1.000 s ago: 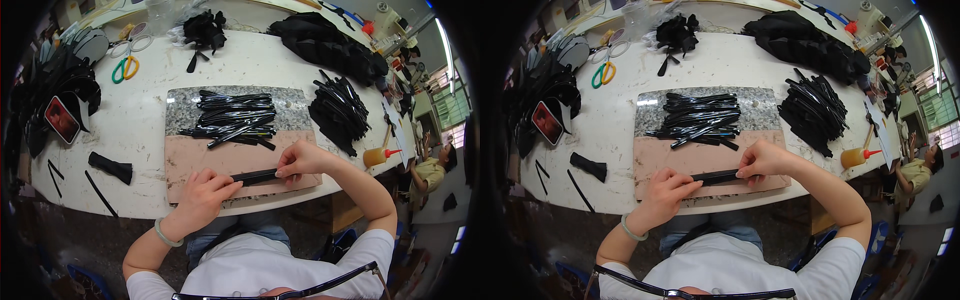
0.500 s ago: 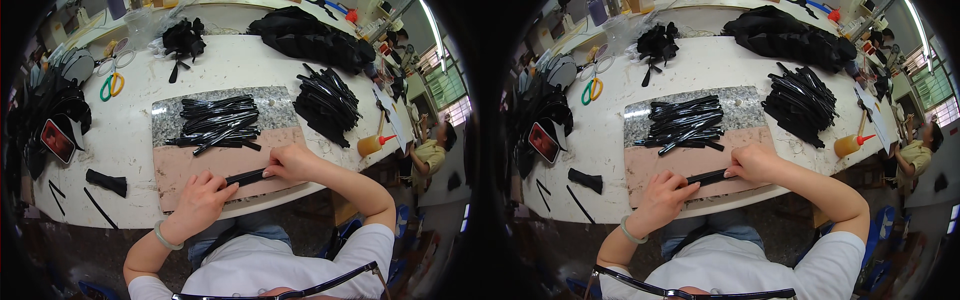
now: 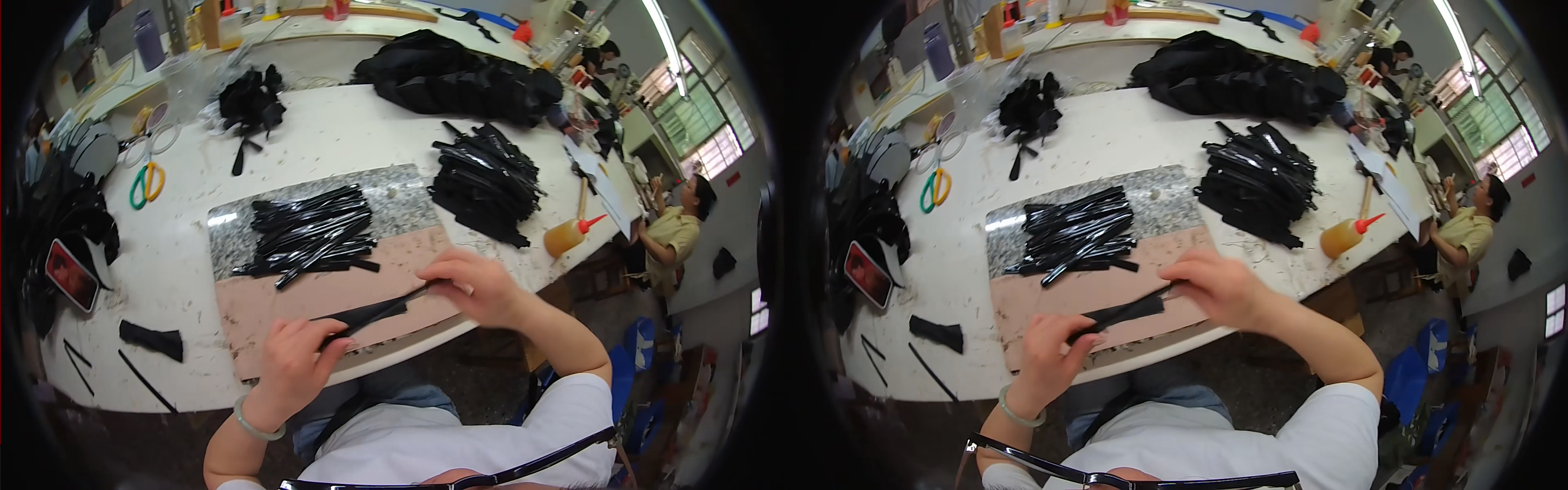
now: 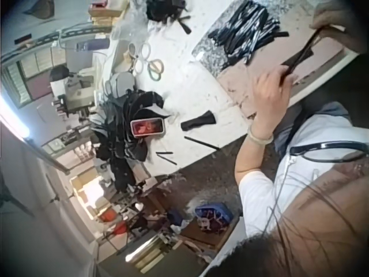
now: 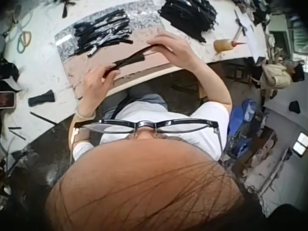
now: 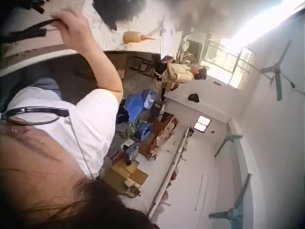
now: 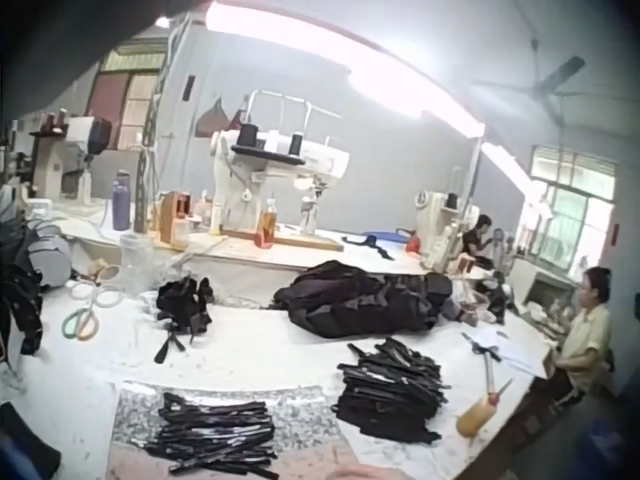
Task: The person repeatedly takes plastic strips from a pile, wraps and presses black fabric strips around them by hand, and joins the assembled straps to black fabric components.
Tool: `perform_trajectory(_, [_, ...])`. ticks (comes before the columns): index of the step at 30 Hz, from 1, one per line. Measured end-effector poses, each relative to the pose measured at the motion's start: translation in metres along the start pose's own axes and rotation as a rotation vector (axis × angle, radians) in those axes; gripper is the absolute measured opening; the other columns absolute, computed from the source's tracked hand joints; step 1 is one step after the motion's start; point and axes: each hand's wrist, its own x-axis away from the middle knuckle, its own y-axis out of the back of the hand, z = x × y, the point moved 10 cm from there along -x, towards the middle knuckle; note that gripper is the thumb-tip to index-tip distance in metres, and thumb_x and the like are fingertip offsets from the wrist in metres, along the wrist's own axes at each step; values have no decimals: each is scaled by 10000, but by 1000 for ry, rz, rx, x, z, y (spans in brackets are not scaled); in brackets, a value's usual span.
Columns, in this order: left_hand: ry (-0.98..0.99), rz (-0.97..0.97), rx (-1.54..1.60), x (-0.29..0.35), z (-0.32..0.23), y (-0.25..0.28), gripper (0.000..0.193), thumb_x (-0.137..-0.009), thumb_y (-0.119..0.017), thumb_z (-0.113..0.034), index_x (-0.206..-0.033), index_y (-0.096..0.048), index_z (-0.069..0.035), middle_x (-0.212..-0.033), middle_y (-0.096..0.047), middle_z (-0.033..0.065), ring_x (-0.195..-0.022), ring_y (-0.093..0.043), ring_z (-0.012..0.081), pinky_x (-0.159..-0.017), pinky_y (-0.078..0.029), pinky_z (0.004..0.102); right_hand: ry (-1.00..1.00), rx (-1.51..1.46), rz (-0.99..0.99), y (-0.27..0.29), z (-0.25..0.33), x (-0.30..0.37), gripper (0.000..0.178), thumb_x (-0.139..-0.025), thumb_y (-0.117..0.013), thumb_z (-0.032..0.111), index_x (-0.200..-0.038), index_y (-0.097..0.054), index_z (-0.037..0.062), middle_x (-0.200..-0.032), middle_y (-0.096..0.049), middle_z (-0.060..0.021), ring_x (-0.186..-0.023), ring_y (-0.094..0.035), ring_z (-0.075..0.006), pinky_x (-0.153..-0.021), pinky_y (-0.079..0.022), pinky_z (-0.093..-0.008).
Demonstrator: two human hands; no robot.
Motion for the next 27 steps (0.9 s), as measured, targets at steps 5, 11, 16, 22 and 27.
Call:
perform_trajectory(5, [201, -197, 107, 13, 35, 40, 276, -827, -731, -59, -1088, -645, -35, -786, -644, 48, -715, -588, 167, -701, -449, 310, -556, -345, -398, 121, -130, 31, 158, -946, -606, 88, -1061, -697, 29, -864, -658, -3, -770, -625, -74, -695, -517, -223])
perform_trajectory(11, [312, -267, 32, 22, 71, 75, 213, -835, -697, -34, -1045, -667, -35, -817, -652, 72, -718, -592, 195, -711, -470, 325, -563, 874, -405, 206, -211, 75, 241, -848, -688, 160, -1026, -690, -1, -1016, -662, -135, -960, -611, -273, -847, -483, -381])
perform_trajectory(16, [265, -248, -103, 3, 100, 87, 179, -837, -688, -36, -1013, -676, -3, -893, -645, 96, -815, -592, 197, -741, -478, 307, -99, 374, -240, 60, -85, -47, 194, -766, -736, 69, -948, -686, 25, -992, -634, -128, -972, -582, -296, -828, -486, -376])
perform_trajectory(22, [174, -111, -124, -26, 108, 51, 179, -807, -699, -43, -984, -690, -19, -963, -639, 87, -940, -553, 264, -853, -459, 349, 358, 141, 134, -115, -12, -97, 185, -740, -743, 119, -916, -696, 82, -961, -625, -35, -969, -564, -239, -848, -448, -355])
perform_trajectory(27, [123, -56, -145, -33, 113, 37, 177, -805, -695, -32, -980, -712, -24, -931, -631, 82, -904, -554, 263, -813, -481, 350, 374, 158, 179, -141, -1, -108, 151, -770, -715, 119, -915, -693, 87, -960, -625, -29, -961, -566, -218, -853, -445, -340])
